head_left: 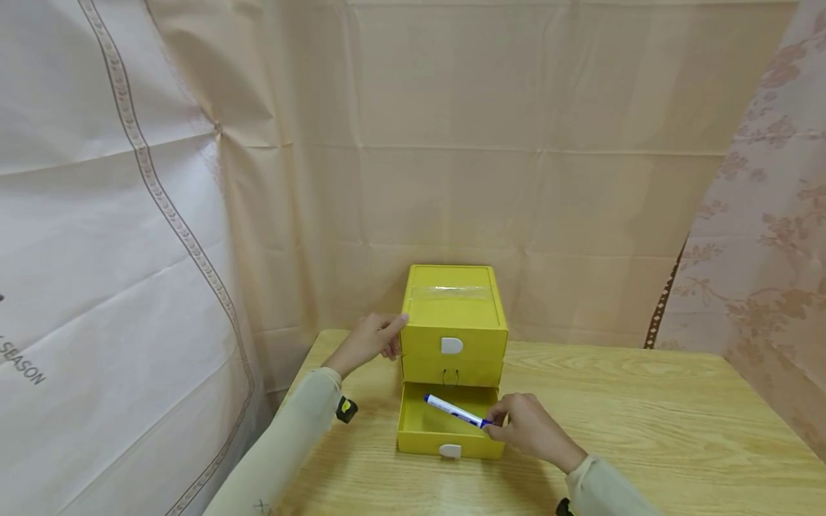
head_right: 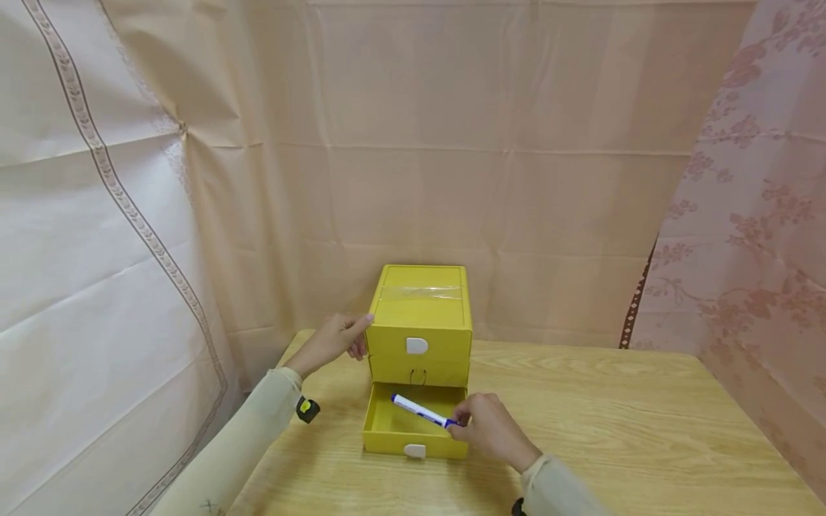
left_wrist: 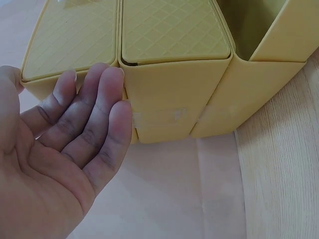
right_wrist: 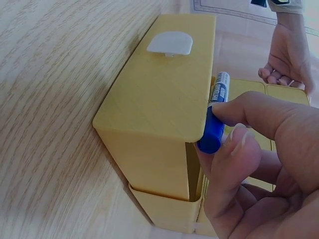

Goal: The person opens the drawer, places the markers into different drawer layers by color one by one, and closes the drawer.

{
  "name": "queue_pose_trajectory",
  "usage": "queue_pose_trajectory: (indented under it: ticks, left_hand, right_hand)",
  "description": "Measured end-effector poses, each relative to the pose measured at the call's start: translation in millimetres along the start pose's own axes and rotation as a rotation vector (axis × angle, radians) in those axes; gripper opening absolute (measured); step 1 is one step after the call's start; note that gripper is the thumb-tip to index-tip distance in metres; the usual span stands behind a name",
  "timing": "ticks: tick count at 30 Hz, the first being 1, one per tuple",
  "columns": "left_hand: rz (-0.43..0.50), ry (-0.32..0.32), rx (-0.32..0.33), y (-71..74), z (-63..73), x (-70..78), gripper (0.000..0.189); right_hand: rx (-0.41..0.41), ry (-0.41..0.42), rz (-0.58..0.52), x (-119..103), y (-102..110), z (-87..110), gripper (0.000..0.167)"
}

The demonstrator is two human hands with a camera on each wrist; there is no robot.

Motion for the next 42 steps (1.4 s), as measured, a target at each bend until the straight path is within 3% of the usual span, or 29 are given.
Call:
queue_pose_trajectory:
  ticks: [17, 31, 42]
  left_hand:
    - [0.000, 0.011, 0.007, -2.4, 1.0, -0.2, 0.059]
    - [0.010, 0.009, -0.006, -4.3, 0.5, -4.1, 0.061]
    - [0.007, 0.001, -0.014, -0.8, -1.8, -3.2, 0.064]
  right_hand:
    - [-0.049, 0.021, 0.017, -1.5, -6.3, -0.9, 0.012]
    - [-0.017, -0.018, 0.029, 0.4, -7.4, 0.3, 0.006]
    - [-0.024, -0.023, -0.039, -7.0, -3.9, 6.9, 0.009]
Point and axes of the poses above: each hand's wrist, its own z-axis away from the middle knuckle, its own y-axis out of the back of the hand, x = y × z, the point moved 5 cm from there along -z, towards the middle knuckle, and after that the axes turned 6 degrees about -y, right-handed, at the moved point
